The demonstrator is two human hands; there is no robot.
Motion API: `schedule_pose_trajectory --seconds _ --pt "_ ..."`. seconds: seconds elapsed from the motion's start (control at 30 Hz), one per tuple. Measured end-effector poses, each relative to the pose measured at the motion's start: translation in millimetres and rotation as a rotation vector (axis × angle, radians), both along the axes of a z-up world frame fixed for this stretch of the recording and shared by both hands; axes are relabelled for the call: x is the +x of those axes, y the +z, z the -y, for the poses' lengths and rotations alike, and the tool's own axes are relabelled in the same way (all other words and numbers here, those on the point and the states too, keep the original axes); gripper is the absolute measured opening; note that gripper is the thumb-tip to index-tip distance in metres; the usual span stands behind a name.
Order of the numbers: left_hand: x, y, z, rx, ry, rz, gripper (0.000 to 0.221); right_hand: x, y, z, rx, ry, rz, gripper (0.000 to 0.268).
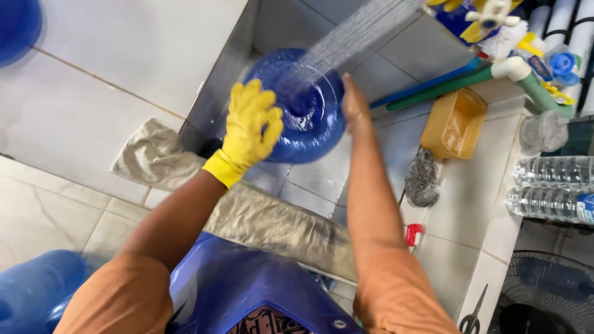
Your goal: Cleaning large water bottles using brushes and water in a purification facility
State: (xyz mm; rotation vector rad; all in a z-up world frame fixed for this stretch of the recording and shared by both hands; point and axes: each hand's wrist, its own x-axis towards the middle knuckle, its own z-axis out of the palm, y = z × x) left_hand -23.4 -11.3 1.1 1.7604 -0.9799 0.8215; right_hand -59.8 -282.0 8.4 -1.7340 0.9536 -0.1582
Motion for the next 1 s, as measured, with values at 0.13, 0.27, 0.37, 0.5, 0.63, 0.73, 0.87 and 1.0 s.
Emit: schedule_pose_trajectory --seconds 0.13,0.27,0.37,0.5,0.63,0.73,0.87,1.0 --pt "-38.2 -12.6 0.8 0.027 -0.188 0.057 0.017 30.5 36.8 0.9 -0.535 0.857 -0.291 0.057" --pt "-45.6 -23.2 17.8 0.026 -0.261 0.133 0.024 51.8 95.4 -89.9 -0.548 1.445 -0.372 0.058" --pt "-28.7 -19.6 39.0 0.01 -0.226 0.158 0.027 88.7 -4.9 -7.9 -1.058 1.441 -0.316 0.059" --pt "-11.1 -25.2 58.3 0.022 -0.179 0.17 0.023 74.5 -74.2 9.1 -2.005 1.536 0.573 0.041" --pt "16.5 -6.3 58.5 0.137 -0.167 0.026 0.014 14.8 -26.7 31.5 -1.298 0.821 0.207 0.036" --pt "46.8 17.4 82.8 0.173 -0.039 -0.183 0.015 -37.5 -10.7 10.6 -0.915 0.458 -0.054 0.051" --pt "56.1 107.4 83.7 0.003 -0.447 -0.956 0.004 -62.1 -24.6 -33.4 -0.827 0.222 0.004 0.062" --pt "57.3 136.0 104.9 0.035 -0.353 -1.517 0.032 -54.8 -48.6 -28.8 -1.608 0.348 0.352 0.099"
